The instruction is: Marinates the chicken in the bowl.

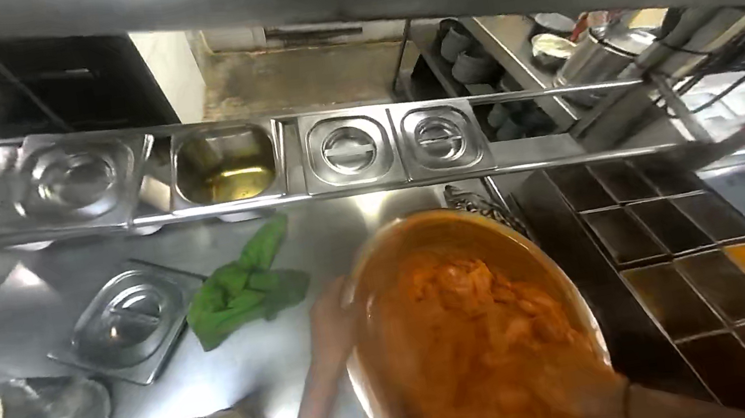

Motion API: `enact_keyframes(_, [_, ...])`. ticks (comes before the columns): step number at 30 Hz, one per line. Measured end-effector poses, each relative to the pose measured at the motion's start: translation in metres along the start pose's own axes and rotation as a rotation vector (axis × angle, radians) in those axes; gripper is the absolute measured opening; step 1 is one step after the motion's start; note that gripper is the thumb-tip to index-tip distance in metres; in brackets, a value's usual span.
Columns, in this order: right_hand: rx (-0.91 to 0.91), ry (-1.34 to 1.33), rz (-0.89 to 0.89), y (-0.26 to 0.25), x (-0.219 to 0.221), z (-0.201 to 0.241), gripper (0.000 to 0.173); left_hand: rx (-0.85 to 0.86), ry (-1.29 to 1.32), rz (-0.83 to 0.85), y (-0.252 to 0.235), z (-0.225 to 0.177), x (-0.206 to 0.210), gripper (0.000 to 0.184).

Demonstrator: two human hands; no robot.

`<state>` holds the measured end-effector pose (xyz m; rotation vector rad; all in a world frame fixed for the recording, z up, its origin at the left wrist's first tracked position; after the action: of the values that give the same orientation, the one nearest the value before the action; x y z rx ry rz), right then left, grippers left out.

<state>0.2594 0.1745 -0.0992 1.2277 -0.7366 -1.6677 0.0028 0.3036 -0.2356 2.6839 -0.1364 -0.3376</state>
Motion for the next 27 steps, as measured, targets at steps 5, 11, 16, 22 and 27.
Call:
enact_keyframes(5, [0.28,0.037,-0.076,-0.092,-0.05,-0.077,0.04,-0.005,0.035,-0.107,0.03,0.003,0.028,0.05])
enact_keyframes(11, [0.052,0.147,-0.031,-0.156,-0.035,0.002,0.041,0.041,0.085,-0.204,0.018,-0.01,0.029,0.041])
enact_keyframes(16, [-0.304,0.305,0.057,-0.083,-0.028,0.022,0.035,0.052,0.082,-0.172,0.011,-0.002,0.018,0.042])
enact_keyframes(22, [-0.248,0.351,0.057,-0.063,-0.103,0.072,0.038,0.03,0.168,-0.035,-0.016,-0.006,0.021,0.034])
enact_keyframes(27, [-0.369,0.637,-0.337,-0.189,-0.164,-0.059,0.037,0.03,0.1,-0.089,-0.01,-0.001,0.016,0.045])
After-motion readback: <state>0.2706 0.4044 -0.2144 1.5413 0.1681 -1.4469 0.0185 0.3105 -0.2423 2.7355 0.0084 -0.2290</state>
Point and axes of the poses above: each hand's wrist, its own y-axis away from the middle knuckle, its own x-axis out of the palm, z = x × y, the point moved 4 cm from there along -y, towards the middle knuckle, and after that the axes turned 8 degrees about -x, right-handed, at the moved point
